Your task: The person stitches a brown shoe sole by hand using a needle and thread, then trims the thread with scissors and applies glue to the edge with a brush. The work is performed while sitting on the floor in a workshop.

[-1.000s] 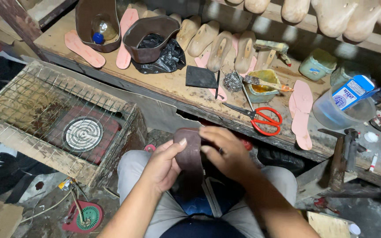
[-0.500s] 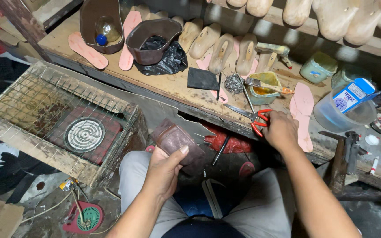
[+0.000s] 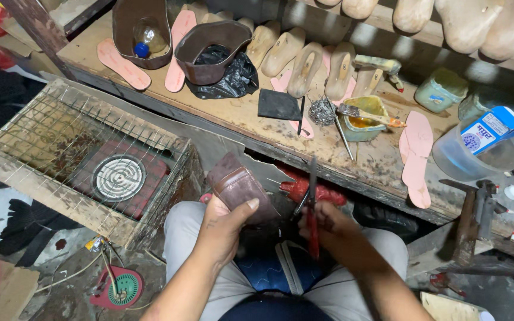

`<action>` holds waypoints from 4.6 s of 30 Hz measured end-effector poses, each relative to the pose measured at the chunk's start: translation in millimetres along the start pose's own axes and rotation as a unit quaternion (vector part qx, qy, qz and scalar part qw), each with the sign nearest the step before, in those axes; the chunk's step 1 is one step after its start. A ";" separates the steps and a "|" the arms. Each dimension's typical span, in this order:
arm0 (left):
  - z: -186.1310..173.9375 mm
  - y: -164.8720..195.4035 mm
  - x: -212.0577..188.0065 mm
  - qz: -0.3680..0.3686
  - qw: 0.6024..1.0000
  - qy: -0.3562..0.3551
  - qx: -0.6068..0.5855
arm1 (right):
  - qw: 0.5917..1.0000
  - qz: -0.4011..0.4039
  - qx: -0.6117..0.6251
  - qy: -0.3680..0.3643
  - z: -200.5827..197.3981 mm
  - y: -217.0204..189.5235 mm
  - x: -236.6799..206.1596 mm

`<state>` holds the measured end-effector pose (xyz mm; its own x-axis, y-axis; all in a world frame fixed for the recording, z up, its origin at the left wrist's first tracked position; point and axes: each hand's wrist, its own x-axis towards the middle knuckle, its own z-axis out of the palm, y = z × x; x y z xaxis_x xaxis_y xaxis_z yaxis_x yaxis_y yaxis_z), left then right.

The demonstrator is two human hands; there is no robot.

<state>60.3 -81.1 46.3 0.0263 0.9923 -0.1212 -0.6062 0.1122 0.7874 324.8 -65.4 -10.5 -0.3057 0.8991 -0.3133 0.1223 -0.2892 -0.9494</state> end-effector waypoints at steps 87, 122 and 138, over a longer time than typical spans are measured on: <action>-4.8 1.9 0.8 -0.055 0.993 0.000 -0.107 | 0.991 0.044 0.078 -0.095 52.5 8.6 -42.5; -0.9 -11.3 -3.4 -0.093 0.988 -0.007 -0.122 | 0.983 0.019 0.132 -0.126 54.9 19.1 -40.7; 0.1 -14.0 -4.6 -0.121 0.983 -0.015 -0.139 | 0.986 0.017 0.146 -0.073 70.1 6.6 -46.9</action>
<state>68.7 -87.2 35.9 0.2169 0.9399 -0.2635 -0.7725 0.3303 0.5424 273.7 -132.5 -3.6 -0.4406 0.8373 -0.3239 -0.1371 -0.4193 -0.8974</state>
